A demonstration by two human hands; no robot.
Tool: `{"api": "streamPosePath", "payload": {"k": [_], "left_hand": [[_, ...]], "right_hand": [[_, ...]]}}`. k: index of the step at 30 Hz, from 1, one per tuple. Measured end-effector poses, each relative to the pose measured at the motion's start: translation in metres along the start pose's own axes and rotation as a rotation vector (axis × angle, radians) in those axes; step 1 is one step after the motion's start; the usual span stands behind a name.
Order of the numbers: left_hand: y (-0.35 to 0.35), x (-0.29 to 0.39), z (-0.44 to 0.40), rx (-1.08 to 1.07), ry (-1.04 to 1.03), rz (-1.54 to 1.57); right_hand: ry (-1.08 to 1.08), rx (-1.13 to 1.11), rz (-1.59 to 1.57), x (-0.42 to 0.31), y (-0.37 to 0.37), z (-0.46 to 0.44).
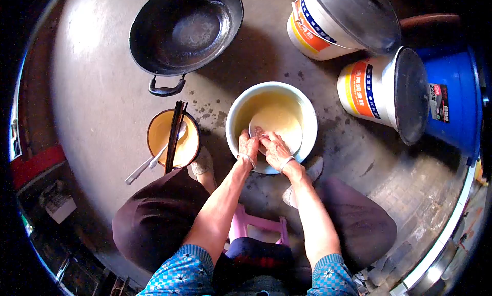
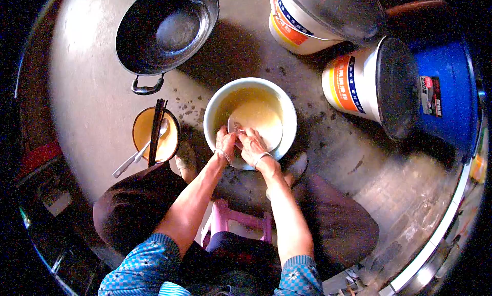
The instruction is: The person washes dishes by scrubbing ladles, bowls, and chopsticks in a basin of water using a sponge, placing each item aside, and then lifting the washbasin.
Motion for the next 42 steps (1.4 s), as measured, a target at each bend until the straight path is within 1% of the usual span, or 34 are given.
{"api": "streamPosePath", "payload": {"k": [2, 3, 4, 6, 7, 8, 10, 11, 12, 14, 15, 16, 18, 19, 23, 24, 26, 27, 29, 31, 33, 34, 35, 36, 38, 39, 40, 42], "left_hand": [[0.004, 0.009, 0.006, 0.005, -0.13, -0.151], [0.007, 0.011, 0.012, 0.004, -0.083, -0.182], [0.007, 0.017, 0.017, 0.002, -0.086, -0.186], [0.007, 0.025, 0.026, -0.005, -0.143, -0.118], [0.008, 0.028, 0.026, -0.026, -0.195, -0.155], [0.01, 0.03, 0.028, -0.026, -0.201, -0.161], [0.011, 0.036, 0.035, -0.035, -0.202, -0.117], [0.013, 0.035, 0.035, -0.041, -0.208, -0.081], [0.015, 0.036, 0.038, -0.042, -0.215, -0.087], [0.013, 0.044, 0.044, -0.117, -0.127, -0.088], [0.015, 0.033, 0.037, -0.089, -0.152, -0.099], [0.015, 0.036, 0.038, -0.09, -0.154, -0.103], [0.012, 0.042, 0.044, -0.103, -0.083, -0.036], [0.012, 0.045, 0.045, -0.099, -0.077, 0.005], [0.022, 0.029, 0.023, -0.103, -0.12, 0.0], [0.02, 0.027, 0.019, -0.115, -0.223, 0.06], [0.013, 0.039, 0.024, -0.081, -0.162, 0.158], [0.011, 0.041, 0.025, -0.08, -0.16, 0.16], [0.011, 0.043, 0.025, -0.008, -0.199, -0.126], [0.013, 0.033, 0.017, 0.019, -0.217, -0.152], [0.017, 0.012, 0.001, 0.068, -0.245, -0.18], [0.016, 0.016, 0.003, 0.068, -0.245, -0.184], [0.014, 0.025, 0.009, 0.074, -0.248, -0.315], [0.012, 0.03, 0.012, 0.079, -0.249, -0.446], [0.01, 0.028, 0.01, 0.046, -0.255, -0.41], [0.008, 0.025, 0.01, 0.054, -0.222, -0.382], [0.005, 0.031, 0.014, 0.062, -0.189, -0.353], [0.003, 0.04, 0.02, 0.061, -0.157, -0.38]], "right_hand": [[-0.071, -0.142, -0.093, -0.007, 0.015, 0.014], [-0.063, -0.174, -0.073, 0.01, 0.006, 0.018], [0.09, -0.107, -0.187, 0.01, 0.016, 0.022], [-0.052, -0.237, -0.048, 0.028, 0.019, 0.026], [-0.016, -0.26, 0.069, 0.03, 0.025, 0.026], [-0.21, -0.264, 0.075, 0.03, 0.031, 0.025], [-0.281, -0.17, 0.216, 0.032, 0.034, 0.023], [-0.196, -0.169, 0.359, 0.029, 0.037, 0.02], [-0.193, -0.163, 0.354, 0.027, 0.036, 0.016], [-0.238, -0.041, 0.429, 0.02, 0.037, 0.003], [-0.236, -0.015, 0.386, 0.016, 0.036, -0.004], [-0.237, -0.011, 0.382, 0.014, 0.03, -0.011], [-0.153, 0.138, 0.164, 0.009, 0.02, -0.024], [-0.157, -0.006, 0.1, 0.0, 0.02, -0.027], [0.102, 0.041, -0.112, -0.026, 0.009, -0.021], [0.151, 0.038, -0.16, -0.031, 0.009, -0.012], [0.113, 0.005, -0.11, -0.031, 0.008, 0.003], [0.134, 0.044, -0.168, -0.026, 0.005, 0.01], [0.154, 0.08, -0.229, -0.023, 0.01, 0.02], [0.081, 0.056, -0.29, -0.014, 0.019, 0.03], [-0.03, 0.142, -0.187, 0.03, -0.011, 0.023], [-0.102, 0.106, -0.218, 0.029, 0.0, 0.018], [-0.129, 0.074, -0.107, 0.034, 0.004, 0.012], [-0.13, 0.075, -0.111, 0.035, 0.006, 0.006], [-0.251, 0.118, 0.128, 0.03, 0.013, -0.004], [-0.293, 0.105, 0.082, 0.027, 0.012, -0.011], [-0.295, 0.108, 0.078, 0.028, 0.007, -0.019], [-0.197, 0.115, -0.076, 0.025, -0.008, -0.033]]}}
Point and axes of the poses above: each hand's wrist, its own z-axis away from the middle knuckle, its own y-axis out of the back of the hand, x = y × z, the point moved 3 cm from there along -z, towards the middle knuckle, and after that the axes turned 6 degrees about -y, right-handed, at the moved point
